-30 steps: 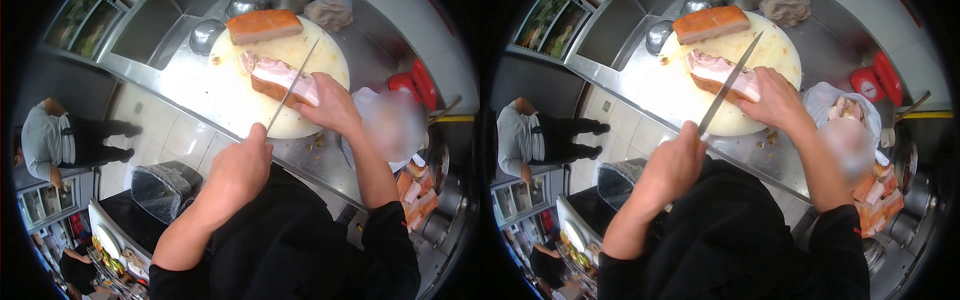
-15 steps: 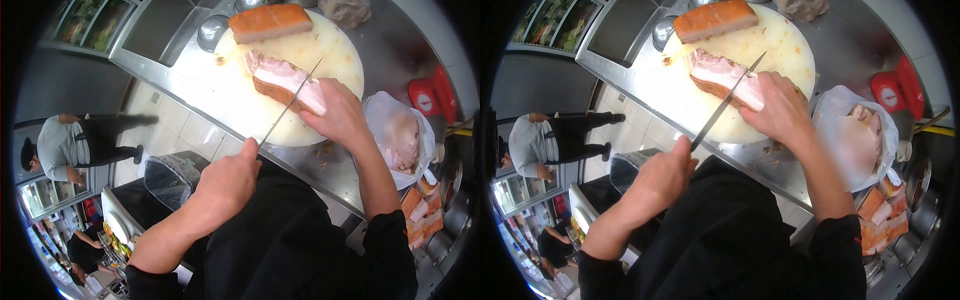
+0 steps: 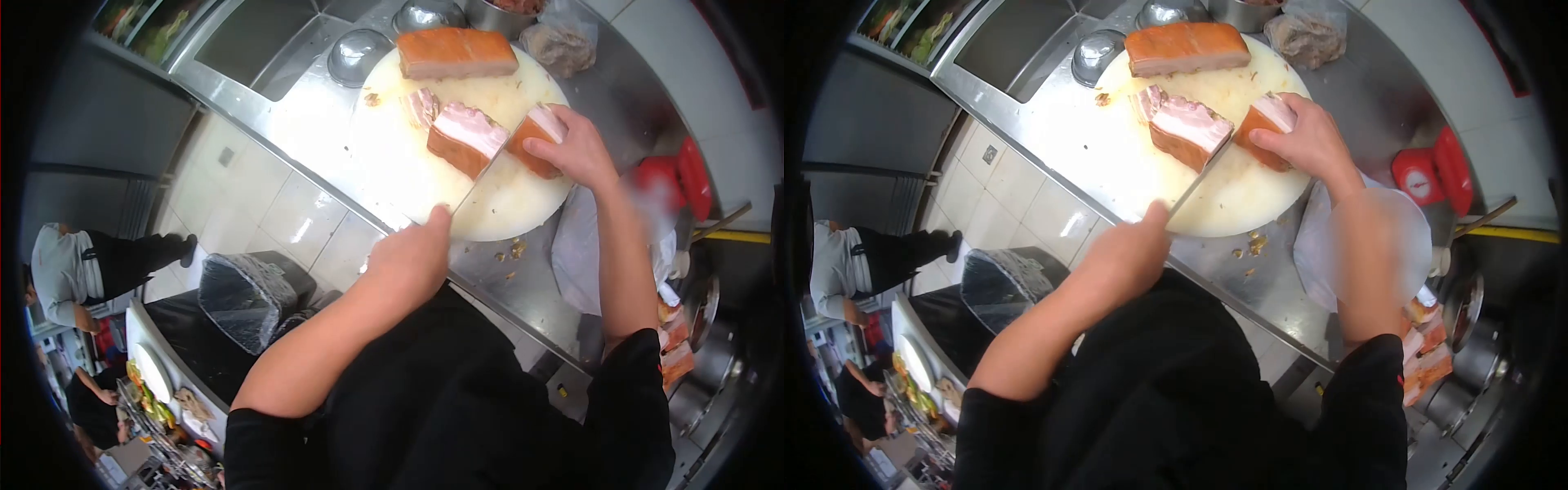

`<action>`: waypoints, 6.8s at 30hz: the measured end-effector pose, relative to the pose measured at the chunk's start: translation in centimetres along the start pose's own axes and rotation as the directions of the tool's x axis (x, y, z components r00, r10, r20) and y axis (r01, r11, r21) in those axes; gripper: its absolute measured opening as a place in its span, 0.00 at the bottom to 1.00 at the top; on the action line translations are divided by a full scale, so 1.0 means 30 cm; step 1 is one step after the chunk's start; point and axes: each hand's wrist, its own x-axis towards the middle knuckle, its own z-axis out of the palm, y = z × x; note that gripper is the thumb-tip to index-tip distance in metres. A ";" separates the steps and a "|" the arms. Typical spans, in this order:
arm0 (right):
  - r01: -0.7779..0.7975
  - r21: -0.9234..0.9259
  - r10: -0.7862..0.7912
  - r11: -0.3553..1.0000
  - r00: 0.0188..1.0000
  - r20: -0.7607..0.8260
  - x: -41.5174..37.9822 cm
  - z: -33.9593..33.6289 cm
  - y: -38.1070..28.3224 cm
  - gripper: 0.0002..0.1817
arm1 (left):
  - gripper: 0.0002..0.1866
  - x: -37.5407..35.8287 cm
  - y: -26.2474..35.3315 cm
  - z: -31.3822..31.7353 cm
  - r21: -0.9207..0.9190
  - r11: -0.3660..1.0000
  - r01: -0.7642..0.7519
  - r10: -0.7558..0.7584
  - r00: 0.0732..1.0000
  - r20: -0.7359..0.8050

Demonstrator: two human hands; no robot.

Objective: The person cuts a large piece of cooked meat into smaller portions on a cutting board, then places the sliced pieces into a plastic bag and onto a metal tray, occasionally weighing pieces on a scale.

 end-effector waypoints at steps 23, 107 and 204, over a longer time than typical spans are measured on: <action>0.363 -0.084 -0.359 0.928 0.931 0.059 -0.075 0.192 -0.275 0.38 | 0.19 -0.497 -0.508 -0.025 -0.292 0.949 0.120 -0.108 0.993 0.055; 0.342 0.067 -0.325 0.937 0.927 -0.187 -0.331 0.190 -0.124 0.41 | 0.17 0.027 -0.184 -0.099 -0.011 0.996 -0.093 0.093 0.994 0.048; -0.077 -0.177 0.100 0.981 0.987 0.128 -0.253 0.160 -0.190 0.35 | 0.11 -0.271 -0.049 -0.109 0.110 0.989 -0.102 0.099 0.995 0.030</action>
